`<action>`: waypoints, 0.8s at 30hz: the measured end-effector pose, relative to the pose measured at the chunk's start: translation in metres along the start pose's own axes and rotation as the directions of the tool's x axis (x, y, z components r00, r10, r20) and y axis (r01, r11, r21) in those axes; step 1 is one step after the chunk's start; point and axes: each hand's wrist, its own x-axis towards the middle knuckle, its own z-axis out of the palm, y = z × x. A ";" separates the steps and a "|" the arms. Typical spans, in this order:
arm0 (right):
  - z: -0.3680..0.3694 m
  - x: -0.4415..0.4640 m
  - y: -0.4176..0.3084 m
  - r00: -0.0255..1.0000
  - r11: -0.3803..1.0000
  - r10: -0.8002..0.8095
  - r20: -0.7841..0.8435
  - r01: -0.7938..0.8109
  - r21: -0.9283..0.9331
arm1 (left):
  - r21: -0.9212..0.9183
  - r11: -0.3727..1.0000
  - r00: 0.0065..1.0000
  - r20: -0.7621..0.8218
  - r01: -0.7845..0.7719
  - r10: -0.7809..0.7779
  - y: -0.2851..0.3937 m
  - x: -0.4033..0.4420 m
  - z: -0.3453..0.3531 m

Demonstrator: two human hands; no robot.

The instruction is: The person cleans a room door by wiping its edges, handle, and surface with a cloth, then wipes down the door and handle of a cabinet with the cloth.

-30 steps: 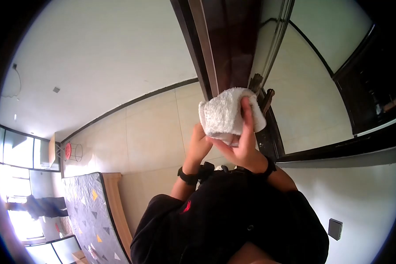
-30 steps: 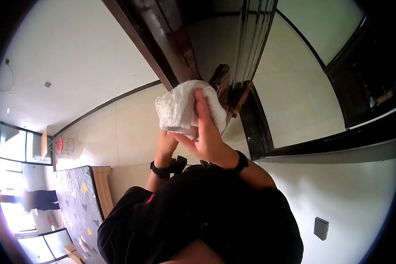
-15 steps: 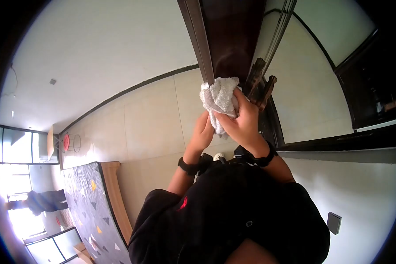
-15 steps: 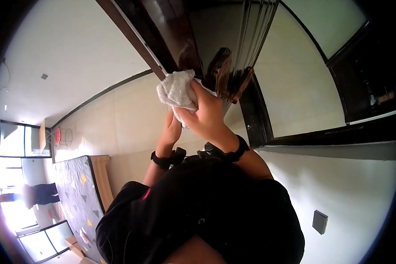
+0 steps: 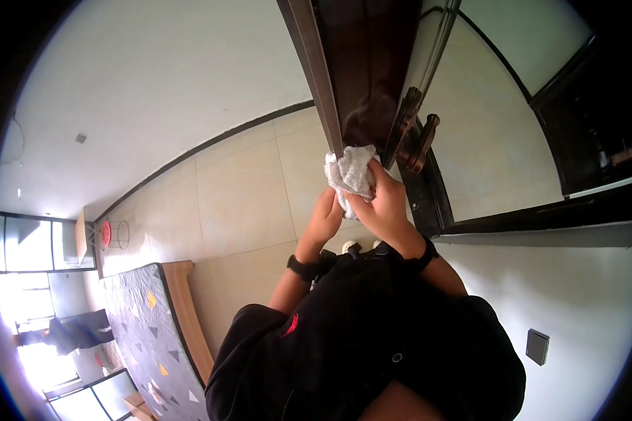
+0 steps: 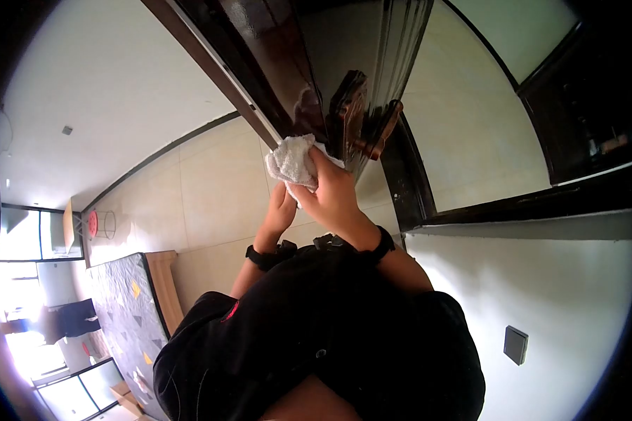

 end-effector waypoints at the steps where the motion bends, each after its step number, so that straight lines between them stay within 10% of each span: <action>1: -0.001 0.000 -0.001 1.000 1.000 -0.005 0.001 0.005 -0.002 | 0.005 1.000 1.000 -0.002 -0.008 0.008 0.000 0.000 0.001; 24: -0.007 -0.017 0.019 1.000 1.000 0.027 0.007 -0.027 0.010 | 0.177 0.983 0.998 0.031 0.050 -0.056 -0.019 -0.009 0.006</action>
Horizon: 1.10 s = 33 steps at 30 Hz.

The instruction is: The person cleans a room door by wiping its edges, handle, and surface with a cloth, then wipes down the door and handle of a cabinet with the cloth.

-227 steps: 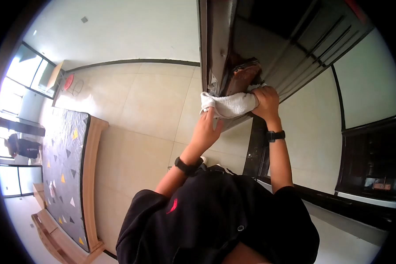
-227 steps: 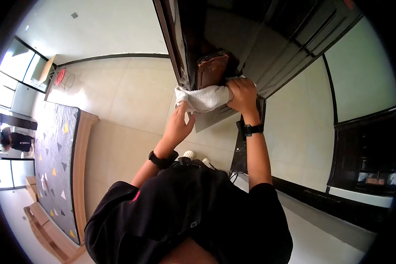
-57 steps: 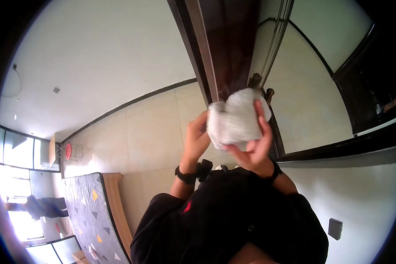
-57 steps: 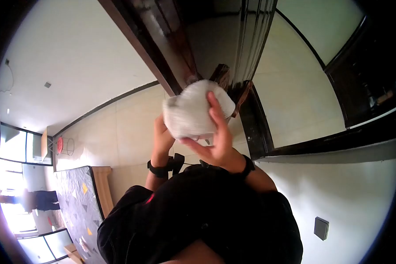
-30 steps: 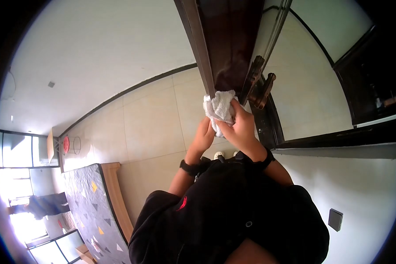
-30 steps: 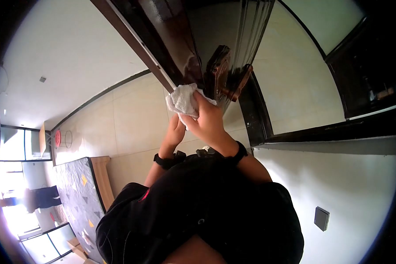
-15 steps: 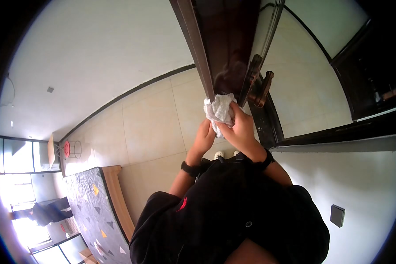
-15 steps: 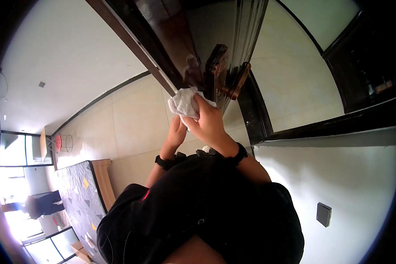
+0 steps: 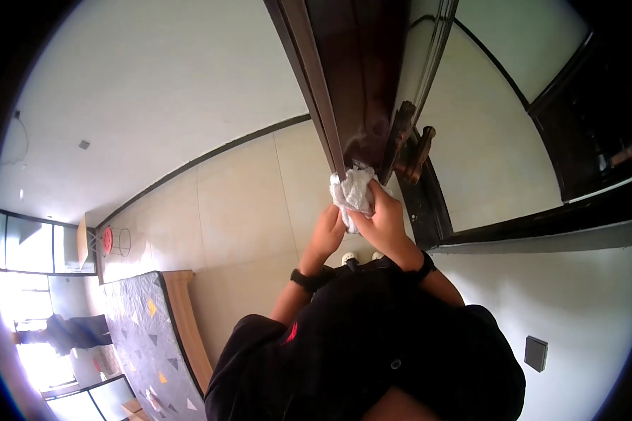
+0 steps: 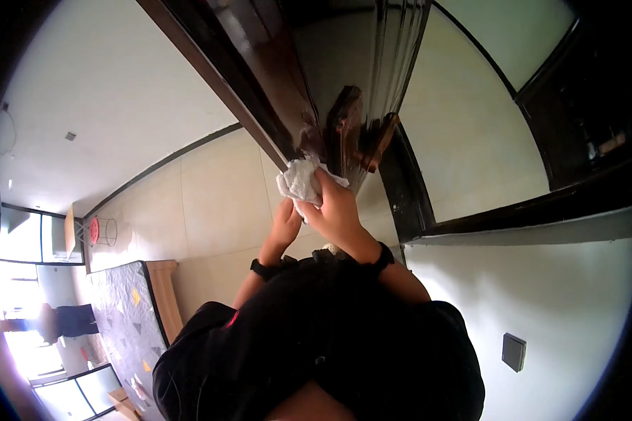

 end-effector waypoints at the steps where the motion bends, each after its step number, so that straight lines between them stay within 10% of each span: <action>1: -0.001 0.000 0.000 0.999 0.999 0.037 0.031 -0.037 -0.003 | -0.056 0.998 1.000 -0.014 0.026 -0.027 0.001 0.000 0.000; 9: -0.018 -0.008 0.004 0.993 0.993 -0.046 0.113 0.057 -0.102 | 0.185 0.982 0.984 -0.176 0.022 0.011 0.012 -0.003 -0.010; 18: -0.042 0.006 -0.022 0.876 0.906 -0.418 -0.239 0.422 -0.040 | -0.238 0.864 0.837 -0.454 -0.444 0.305 0.065 0.011 -0.007; 24: -0.049 0.005 -0.019 0.885 0.916 -0.390 -0.255 0.402 -0.007 | -0.088 0.843 0.743 -0.526 -0.531 0.414 0.087 0.034 0.002; 33: -0.049 0.004 -0.019 0.921 0.920 -0.390 -0.020 0.389 -0.038 | 0.410 0.906 0.806 -0.501 -0.102 0.317 0.102 0.064 -0.018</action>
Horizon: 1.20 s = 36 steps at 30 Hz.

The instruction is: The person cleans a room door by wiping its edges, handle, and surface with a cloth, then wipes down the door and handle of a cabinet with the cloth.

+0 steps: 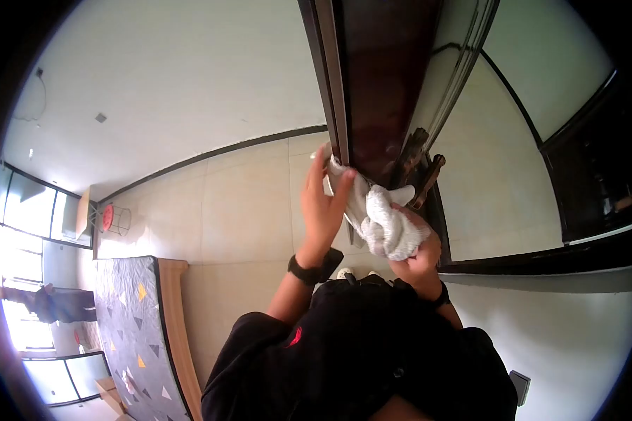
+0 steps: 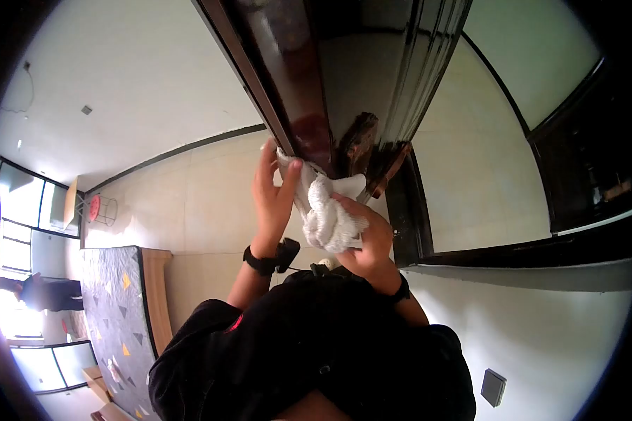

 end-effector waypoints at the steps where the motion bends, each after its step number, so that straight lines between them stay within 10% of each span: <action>1: 0.000 0.001 -0.001 0.995 0.999 0.049 0.082 -0.048 -0.017 | 0.001 1.000 1.000 -0.003 -0.005 0.005 -0.004 0.002 0.001; 3: 0.001 0.003 0.002 0.997 0.999 0.035 0.075 -0.034 -0.015 | 0.129 0.970 0.979 0.006 -0.204 0.205 -0.012 0.004 0.005; 11: 0.011 0.003 0.006 0.986 0.995 0.097 0.138 -0.093 -0.029 | 0.081 0.990 0.992 -0.055 -0.112 0.117 0.006 0.006 -0.003; 20: 0.009 -0.001 0.010 0.995 0.998 0.007 0.101 -0.001 -0.055 | 0.276 0.902 0.901 -0.189 -0.333 0.391 -0.006 0.014 -0.003; 32: 0.011 -0.008 0.005 0.982 0.985 0.168 0.089 -0.171 0.025 | 0.086 0.977 0.957 -0.201 -0.195 0.208 -0.012 -0.010 -0.028; 36: 0.010 -0.001 0.004 0.988 0.991 0.133 0.085 -0.132 -0.013 | -0.229 0.971 0.996 -0.038 0.064 -0.075 -0.007 -0.029 -0.023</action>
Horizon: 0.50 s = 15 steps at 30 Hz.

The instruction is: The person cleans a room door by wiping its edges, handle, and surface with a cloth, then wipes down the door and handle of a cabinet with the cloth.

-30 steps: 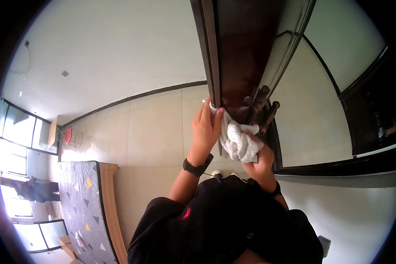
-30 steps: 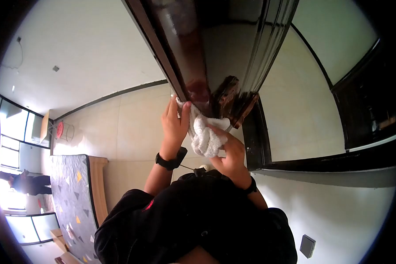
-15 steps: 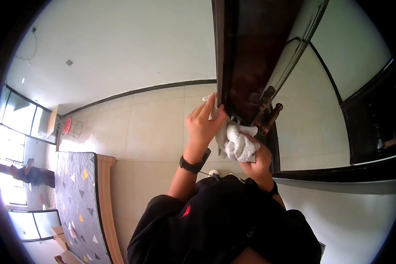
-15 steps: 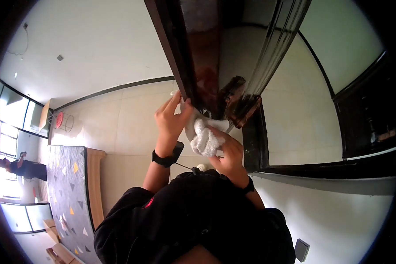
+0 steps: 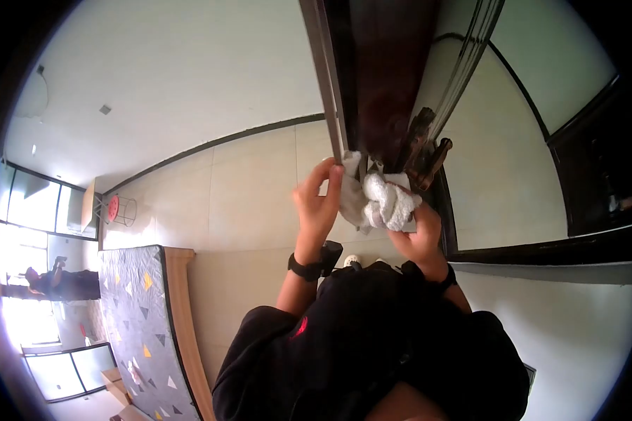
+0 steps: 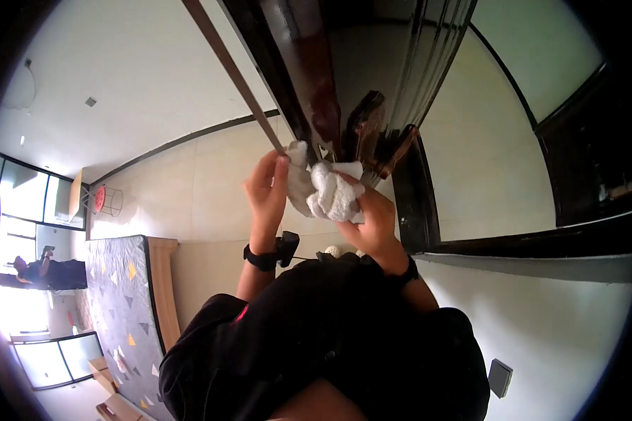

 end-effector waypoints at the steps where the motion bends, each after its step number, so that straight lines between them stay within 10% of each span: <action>1: 0.000 0.002 0.001 1.000 0.999 -0.030 -0.001 0.030 -0.032 | -0.063 0.998 0.998 0.058 0.022 -0.019 0.000 -0.005 0.000; 12: 0.001 0.036 0.001 0.979 0.972 -0.200 -0.049 0.192 -0.137 | -0.447 0.867 0.920 0.391 0.220 -0.032 -0.022 -0.028 -0.005; 15: 0.013 0.046 -0.016 0.996 0.997 -0.059 0.066 0.061 -0.038 | -0.183 0.947 0.832 0.540 0.265 -0.128 -0.030 -0.026 -0.009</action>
